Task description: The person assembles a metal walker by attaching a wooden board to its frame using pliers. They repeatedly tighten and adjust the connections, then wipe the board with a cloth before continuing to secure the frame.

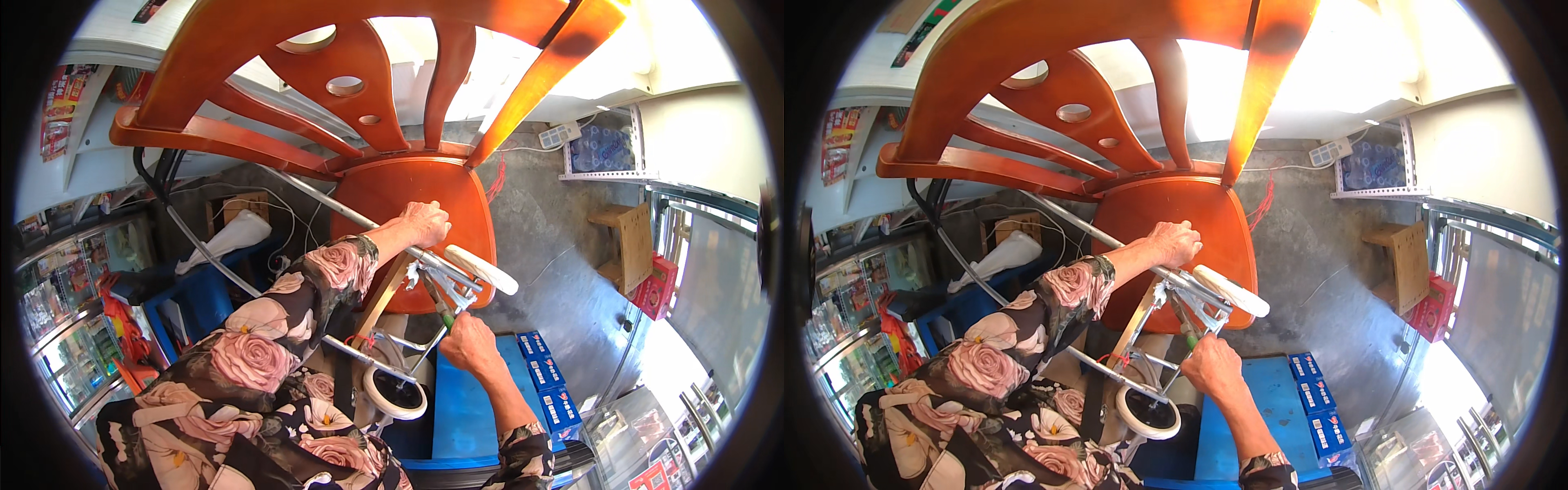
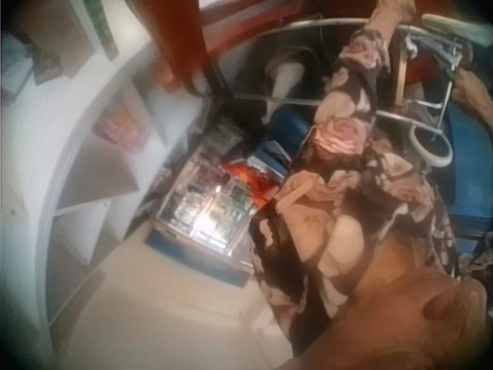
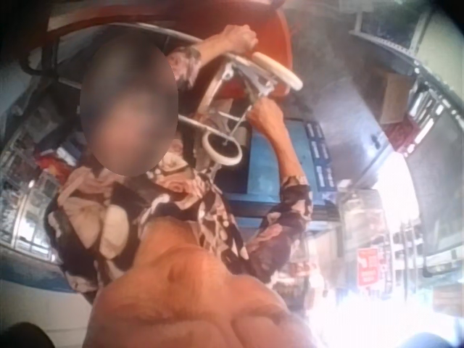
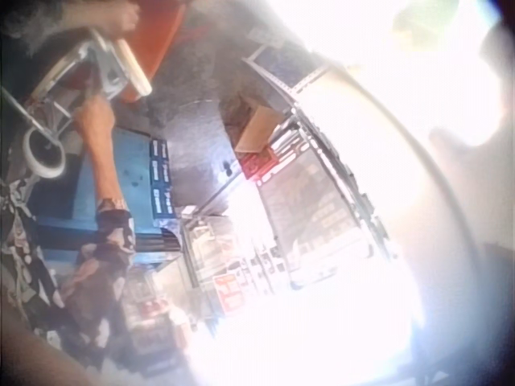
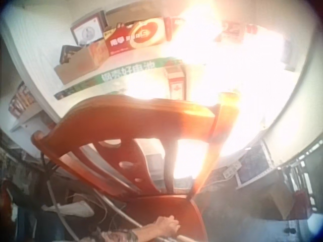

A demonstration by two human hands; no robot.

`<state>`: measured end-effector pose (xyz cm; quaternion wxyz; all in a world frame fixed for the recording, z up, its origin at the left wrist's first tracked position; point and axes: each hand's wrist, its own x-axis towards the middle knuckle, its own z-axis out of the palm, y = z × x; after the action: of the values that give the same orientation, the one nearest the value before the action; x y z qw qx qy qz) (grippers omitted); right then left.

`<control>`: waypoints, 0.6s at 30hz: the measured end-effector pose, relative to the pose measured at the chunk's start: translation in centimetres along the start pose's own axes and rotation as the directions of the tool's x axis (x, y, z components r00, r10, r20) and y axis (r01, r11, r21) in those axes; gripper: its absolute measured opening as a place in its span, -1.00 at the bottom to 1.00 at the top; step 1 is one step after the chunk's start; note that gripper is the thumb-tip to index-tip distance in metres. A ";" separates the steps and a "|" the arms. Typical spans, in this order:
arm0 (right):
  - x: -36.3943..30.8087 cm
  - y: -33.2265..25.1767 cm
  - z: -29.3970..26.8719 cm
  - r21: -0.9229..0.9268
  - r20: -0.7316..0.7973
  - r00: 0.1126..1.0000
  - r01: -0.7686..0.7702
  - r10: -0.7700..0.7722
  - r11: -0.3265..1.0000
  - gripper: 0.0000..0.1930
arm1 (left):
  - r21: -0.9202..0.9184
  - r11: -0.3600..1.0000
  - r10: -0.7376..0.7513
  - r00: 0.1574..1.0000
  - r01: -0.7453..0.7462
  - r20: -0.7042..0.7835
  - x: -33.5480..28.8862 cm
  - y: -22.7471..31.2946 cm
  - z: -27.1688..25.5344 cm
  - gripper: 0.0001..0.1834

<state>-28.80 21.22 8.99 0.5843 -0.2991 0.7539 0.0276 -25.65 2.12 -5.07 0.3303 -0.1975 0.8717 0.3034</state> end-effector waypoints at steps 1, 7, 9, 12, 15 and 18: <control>0.3 0.0 -0.4 -0.009 0.020 1.000 -0.005 0.005 1.000 -0.67 | -0.009 1.000 0.013 1.000 -0.013 -0.026 0.1 0.0 0.1 -0.63; 1.1 0.7 -0.8 0.071 0.079 0.996 -0.039 0.034 0.997 -0.68 | -0.084 0.994 0.059 0.994 -0.067 -0.088 0.0 -0.6 0.1 -0.68; 0.8 0.7 0.1 0.169 0.022 0.998 -0.062 0.059 0.984 -0.72 | -0.108 0.991 0.065 0.992 -0.077 -0.106 0.0 -0.7 -0.1 -0.68; 0.8 1.2 0.3 0.266 0.015 0.999 -0.046 0.043 0.963 -0.73 | -0.086 0.994 0.052 0.993 -0.061 -0.103 0.0 -0.8 -0.2 -0.67; 1.1 1.8 -0.1 0.377 0.189 0.979 -0.144 0.076 0.915 -0.73 | -0.060 0.998 0.027 0.994 -0.033 -0.108 0.1 -0.8 -0.2 -0.64; 0.8 1.6 1.0 0.470 0.244 0.970 -0.134 0.017 0.873 -0.79 | -0.037 0.999 0.032 0.992 -0.037 -0.125 0.4 -0.6 -0.1 -0.61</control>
<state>-28.85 22.56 7.45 0.7229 -0.1088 0.6745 -0.1034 -25.61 1.55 -5.53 0.2661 -0.2074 0.8878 0.3129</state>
